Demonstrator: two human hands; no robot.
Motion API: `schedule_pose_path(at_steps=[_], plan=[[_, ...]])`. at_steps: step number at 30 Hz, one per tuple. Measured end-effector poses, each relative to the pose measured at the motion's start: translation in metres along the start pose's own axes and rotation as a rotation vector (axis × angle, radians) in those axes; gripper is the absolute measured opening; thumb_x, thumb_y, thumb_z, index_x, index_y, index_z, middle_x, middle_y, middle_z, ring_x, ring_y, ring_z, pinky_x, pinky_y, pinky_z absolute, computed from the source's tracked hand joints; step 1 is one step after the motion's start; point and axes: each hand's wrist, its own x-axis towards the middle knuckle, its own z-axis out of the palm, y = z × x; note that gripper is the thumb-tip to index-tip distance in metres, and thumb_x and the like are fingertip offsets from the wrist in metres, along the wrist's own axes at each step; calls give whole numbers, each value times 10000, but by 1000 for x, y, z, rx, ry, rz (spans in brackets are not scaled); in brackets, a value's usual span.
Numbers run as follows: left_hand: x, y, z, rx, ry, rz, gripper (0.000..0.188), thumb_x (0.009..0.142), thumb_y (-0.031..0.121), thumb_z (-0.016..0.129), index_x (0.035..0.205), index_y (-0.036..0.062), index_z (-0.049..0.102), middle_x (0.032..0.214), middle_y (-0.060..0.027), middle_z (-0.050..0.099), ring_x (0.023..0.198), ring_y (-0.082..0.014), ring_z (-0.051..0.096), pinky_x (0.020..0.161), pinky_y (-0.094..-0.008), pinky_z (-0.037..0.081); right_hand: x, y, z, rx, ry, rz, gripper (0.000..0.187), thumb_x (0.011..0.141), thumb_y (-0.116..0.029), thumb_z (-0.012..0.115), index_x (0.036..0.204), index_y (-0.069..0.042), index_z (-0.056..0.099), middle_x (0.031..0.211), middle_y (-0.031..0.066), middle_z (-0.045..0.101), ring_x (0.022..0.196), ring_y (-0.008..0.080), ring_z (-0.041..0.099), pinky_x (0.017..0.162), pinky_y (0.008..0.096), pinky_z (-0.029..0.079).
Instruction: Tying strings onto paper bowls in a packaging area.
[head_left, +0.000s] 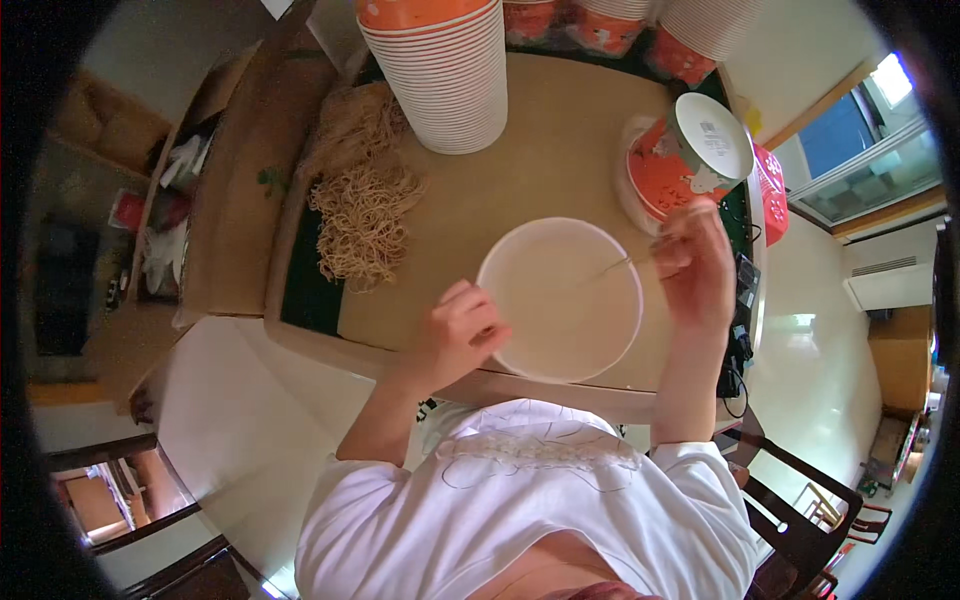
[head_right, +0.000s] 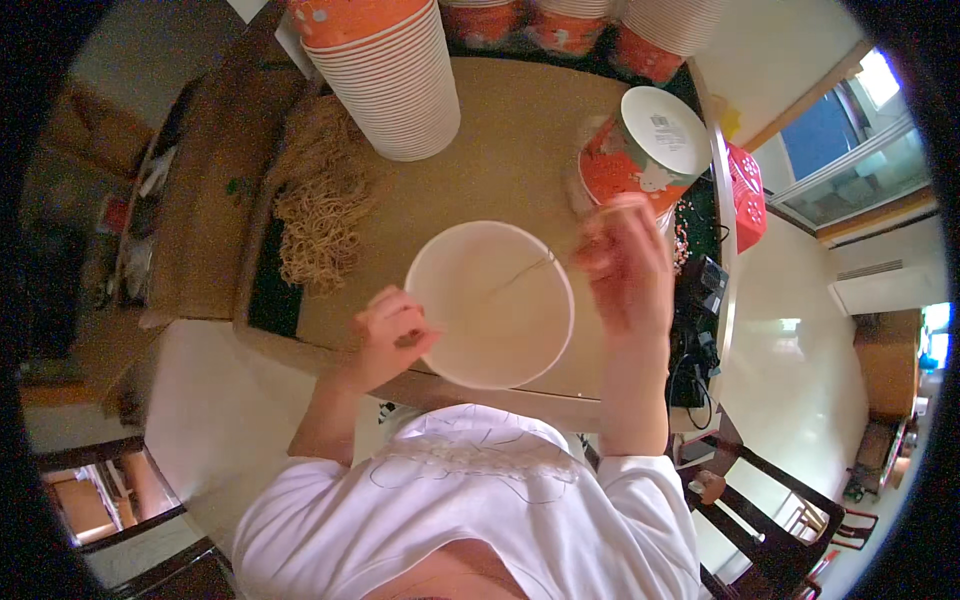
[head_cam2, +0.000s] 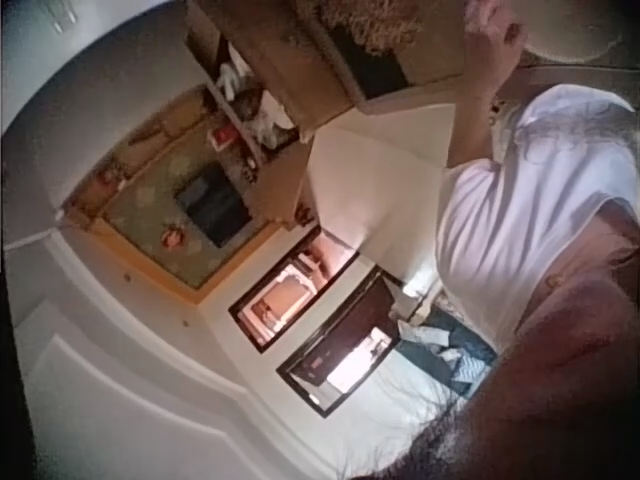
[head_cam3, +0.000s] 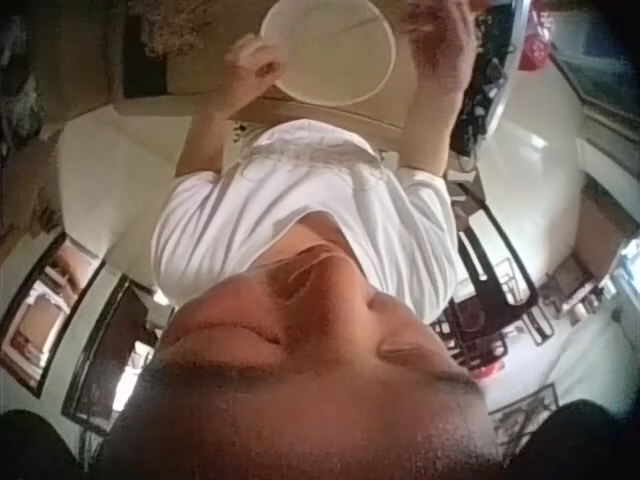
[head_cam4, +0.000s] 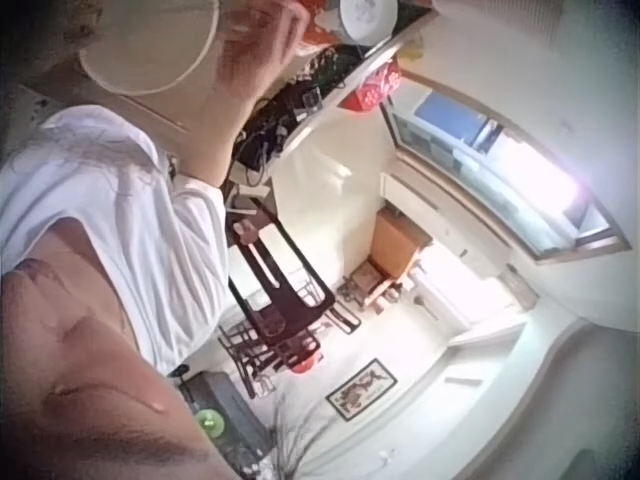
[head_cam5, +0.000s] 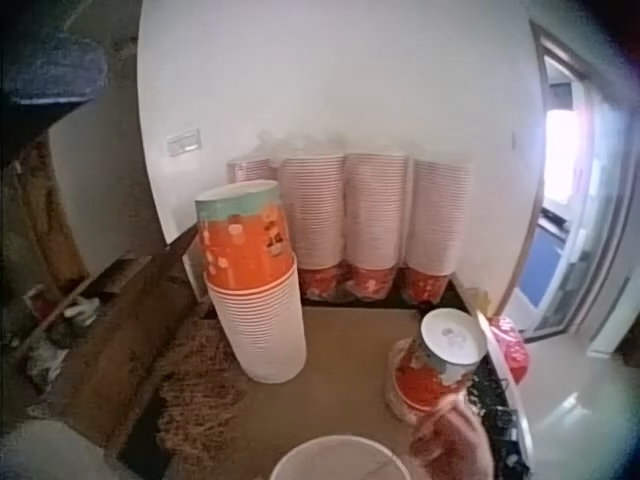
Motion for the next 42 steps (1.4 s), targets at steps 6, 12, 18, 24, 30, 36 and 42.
schedule_pose_path(at_steps=[6, 12, 18, 24, 30, 36, 42], plan=[[12, -4, -28, 19, -105, -81, 269, 699, 139, 785, 638, 47, 540, 695, -36, 534, 699, -217, 531, 571, -349, 457, -9, -34, -61, 192, 35, -164, 184, 968, -126, 502, 1089, -2, 566, 900, 58, 593, 799, 91, 557, 677, 193, 471], [21, -17, -39, 76, -112, -45, 295, 680, 142, 809, 630, 46, 534, 684, -45, 532, 659, -192, 540, 520, -305, 453, -21, -35, -68, 211, 273, -323, 199, 964, -158, 514, 1069, -20, 612, 1031, 96, 653, 976, 163, 594, 834, 307, 509], [34, -28, -56, -40, -292, -246, 262, 681, 138, 797, 661, 35, 556, 709, -41, 554, 716, -212, 547, 599, -342, 466, -21, -27, -79, 443, 274, -158, 238, 976, -176, 508, 1121, 2, 570, 675, -34, 421, 569, 76, 351, 542, 202, 339], [56, 4, -44, 239, 106, 69, 189, 714, 139, 766, 795, 44, 625, 796, -59, 592, 819, -254, 555, 728, -366, 470, -33, 5, -17, -727, 308, -121, 209, 962, -160, 521, 1002, -18, 669, 600, -91, 396, 504, 8, 310, 460, 191, 201], [72, 44, -4, -172, 135, -81, 187, 879, 101, 602, 749, -15, 534, 688, -128, 494, 645, -277, 509, 599, -370, 400, -37, 31, 30, -1320, -79, -265, 157, 869, -8, 597, 1013, -19, 660, 645, 48, 611, 529, 103, 533, 481, 256, 392], [77, 53, 18, -265, 75, -97, 248, 905, 133, 562, 718, -9, 480, 680, -154, 485, 633, -319, 482, 585, -413, 387, -35, 35, 31, -1599, -224, -416, 57, 849, -51, 636, 904, -53, 649, 665, 130, 595, 529, 216, 575, 493, 305, 427], [71, 48, 32, -472, 86, -149, 178, 953, 120, 497, 833, -1, 444, 714, -116, 470, 641, -235, 475, 603, -352, 397, -37, 40, 28, -1284, 14, -162, 47, 828, -43, 677, 870, -44, 654, 558, 9, 476, 475, 90, 409, 457, 243, 310]])
